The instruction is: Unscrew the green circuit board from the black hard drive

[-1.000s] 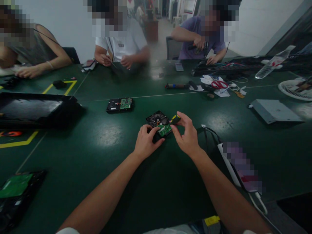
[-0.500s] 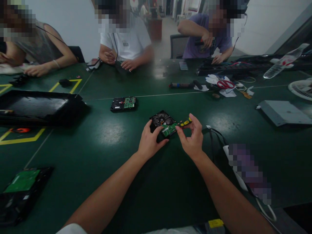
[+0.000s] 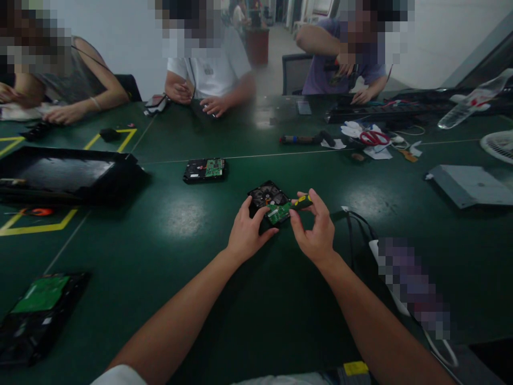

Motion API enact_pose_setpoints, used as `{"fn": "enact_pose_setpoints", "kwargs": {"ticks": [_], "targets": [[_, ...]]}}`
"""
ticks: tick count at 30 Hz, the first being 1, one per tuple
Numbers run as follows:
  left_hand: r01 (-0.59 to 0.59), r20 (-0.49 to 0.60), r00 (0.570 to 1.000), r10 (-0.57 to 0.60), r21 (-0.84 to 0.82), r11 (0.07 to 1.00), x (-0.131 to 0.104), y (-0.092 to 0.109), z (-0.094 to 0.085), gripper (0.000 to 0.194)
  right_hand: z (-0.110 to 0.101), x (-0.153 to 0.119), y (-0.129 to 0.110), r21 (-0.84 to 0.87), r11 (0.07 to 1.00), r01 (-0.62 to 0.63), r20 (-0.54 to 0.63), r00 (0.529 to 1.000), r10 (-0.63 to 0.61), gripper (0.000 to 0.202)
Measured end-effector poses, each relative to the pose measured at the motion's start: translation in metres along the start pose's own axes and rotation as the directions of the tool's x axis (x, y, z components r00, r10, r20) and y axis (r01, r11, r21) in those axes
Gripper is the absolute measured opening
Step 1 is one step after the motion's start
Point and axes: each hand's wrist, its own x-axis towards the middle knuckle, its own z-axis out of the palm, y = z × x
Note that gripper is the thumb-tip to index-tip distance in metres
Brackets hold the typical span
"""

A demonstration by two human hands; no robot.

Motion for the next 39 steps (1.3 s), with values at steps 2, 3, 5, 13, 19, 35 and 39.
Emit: {"fn": "enact_pose_setpoints", "kwargs": {"ticks": [2,3,5,13,19,35,39], "targets": [[0.002,-0.001,1.0,-0.002,-0.002,1.0,0.0,0.0,0.0,0.06,-0.001,0.001,0.0,0.009,1.0,0.011,0.005,1.0,-0.011,0.07],[0.004,0.0,1.0,-0.004,-0.004,1.0,0.0,0.0,0.0,0.06,-0.001,0.001,-0.001,0.017,1.0,0.008,0.006,1.0,-0.008,0.07],[0.011,0.0,1.0,-0.011,-0.01,1.0,0.0,0.0,0.0,0.06,-0.001,0.001,0.0,0.019,1.0,-0.019,0.005,1.0,0.019,0.069],[0.058,-0.008,0.998,-0.058,-0.046,0.997,0.0,0.0,0.001,0.065,0.001,-0.002,-0.002,0.01,0.999,-0.04,-0.035,0.999,0.04,0.069],[0.083,-0.006,0.997,-0.083,-0.038,0.996,0.001,0.0,0.002,0.079,0.004,0.0,0.003,0.087,0.996,0.027,-0.069,0.997,-0.021,0.073],[0.044,0.014,0.999,-0.044,0.016,0.999,0.0,0.002,0.0,0.071,0.005,-0.001,0.01,0.012,0.997,0.074,-0.132,0.989,-0.072,0.072],[0.035,0.014,0.999,-0.035,0.022,0.999,0.0,0.003,-0.001,0.069,0.004,-0.002,0.011,0.025,0.996,0.087,-0.128,0.988,-0.083,0.073]]}}
